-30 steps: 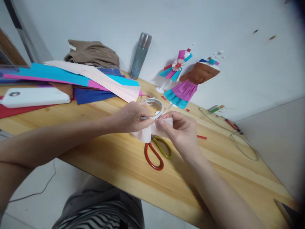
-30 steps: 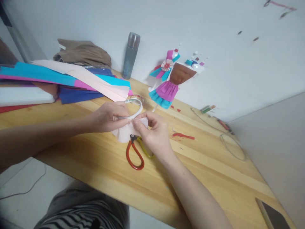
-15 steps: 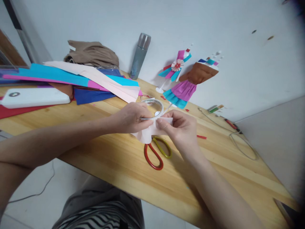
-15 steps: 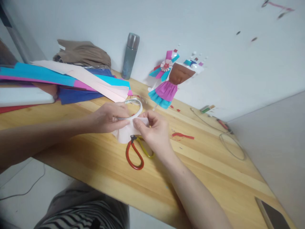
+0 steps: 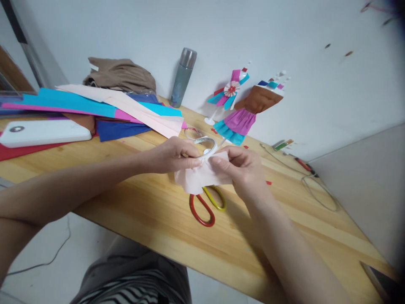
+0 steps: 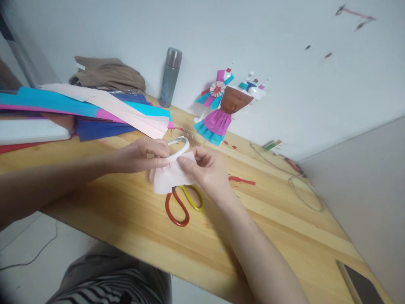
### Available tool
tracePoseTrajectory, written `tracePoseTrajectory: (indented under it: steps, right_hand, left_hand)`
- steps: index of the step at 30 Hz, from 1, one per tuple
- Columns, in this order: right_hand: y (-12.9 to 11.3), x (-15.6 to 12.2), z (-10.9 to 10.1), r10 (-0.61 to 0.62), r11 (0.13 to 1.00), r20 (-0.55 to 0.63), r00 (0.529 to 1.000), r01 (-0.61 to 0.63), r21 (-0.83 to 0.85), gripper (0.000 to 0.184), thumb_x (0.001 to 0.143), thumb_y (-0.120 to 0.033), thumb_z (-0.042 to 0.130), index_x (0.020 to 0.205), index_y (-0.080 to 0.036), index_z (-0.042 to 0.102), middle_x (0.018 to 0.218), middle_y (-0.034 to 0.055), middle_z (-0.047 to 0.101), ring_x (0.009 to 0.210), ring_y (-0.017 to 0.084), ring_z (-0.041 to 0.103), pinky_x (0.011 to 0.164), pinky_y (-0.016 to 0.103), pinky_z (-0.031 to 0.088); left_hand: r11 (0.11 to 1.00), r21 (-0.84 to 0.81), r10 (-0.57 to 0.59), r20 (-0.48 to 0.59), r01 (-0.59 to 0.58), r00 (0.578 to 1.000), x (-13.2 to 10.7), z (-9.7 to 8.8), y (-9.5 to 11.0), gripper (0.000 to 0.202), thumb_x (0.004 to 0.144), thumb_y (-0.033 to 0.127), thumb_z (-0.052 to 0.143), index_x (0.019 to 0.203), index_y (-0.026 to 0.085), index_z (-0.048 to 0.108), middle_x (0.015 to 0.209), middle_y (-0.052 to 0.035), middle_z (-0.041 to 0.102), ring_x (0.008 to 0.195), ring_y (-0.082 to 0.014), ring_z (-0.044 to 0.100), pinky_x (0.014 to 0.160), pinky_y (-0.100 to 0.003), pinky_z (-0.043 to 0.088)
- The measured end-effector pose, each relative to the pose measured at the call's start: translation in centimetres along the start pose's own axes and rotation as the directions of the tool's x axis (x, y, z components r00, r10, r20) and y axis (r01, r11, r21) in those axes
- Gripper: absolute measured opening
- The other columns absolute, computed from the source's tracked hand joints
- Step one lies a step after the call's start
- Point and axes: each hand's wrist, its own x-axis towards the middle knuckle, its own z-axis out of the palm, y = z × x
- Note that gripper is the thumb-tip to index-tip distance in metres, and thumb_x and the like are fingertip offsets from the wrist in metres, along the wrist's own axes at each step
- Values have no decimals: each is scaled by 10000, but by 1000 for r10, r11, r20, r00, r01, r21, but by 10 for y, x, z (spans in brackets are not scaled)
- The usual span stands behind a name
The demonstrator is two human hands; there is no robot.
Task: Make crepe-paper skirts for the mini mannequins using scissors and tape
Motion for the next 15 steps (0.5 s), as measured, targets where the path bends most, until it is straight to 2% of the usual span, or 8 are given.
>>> tracePoseTrajectory:
  steps: [2, 6, 12, 15]
  right_hand:
    - [1, 0, -2, -28, 1000, -32, 999, 27, -15, 178, 711, -317, 694, 614, -213, 585, 578, 2, 593, 500, 139, 517, 475, 281, 408]
    - [3, -2, -1, -136, 981, -101, 986, 120, -150, 183, 722, -274, 684, 612, -211, 552, 549, -17, 533, 491, 130, 471, 465, 267, 353]
    - [-2, -7, 5, -277, 911, -57, 959, 244, -333, 146, 764, -207, 633, 631, -206, 574, 604, -7, 572, 567, 140, 507, 549, 287, 404]
    - [-4, -9, 7, -307, 886, -23, 951, 277, -372, 117, 781, -200, 620, 665, -196, 604, 617, -10, 595, 577, 132, 516, 568, 279, 416]
  left_hand:
    - [1000, -27, -3, -5, 3, 1000, 1, 0, 0, 280, 841, 243, 476, 587, 135, 522, 634, -21, 550, 666, -114, 521, 627, -218, 387]
    - [1000, -1, -1, -16, 1, 1000, 1, 1, 0, 279, 839, 233, 476, 581, 136, 519, 622, -17, 546, 652, -109, 513, 613, -213, 377]
    - [995, 94, 24, -44, -20, 999, 0, 4, -2, 299, 856, 244, 472, 579, 140, 518, 582, -6, 515, 618, -105, 497, 591, -215, 357]
    - [993, 114, 35, -48, -29, 998, 0, 4, -3, 328, 876, 267, 457, 579, 142, 516, 578, -6, 522, 620, -106, 504, 590, -214, 355]
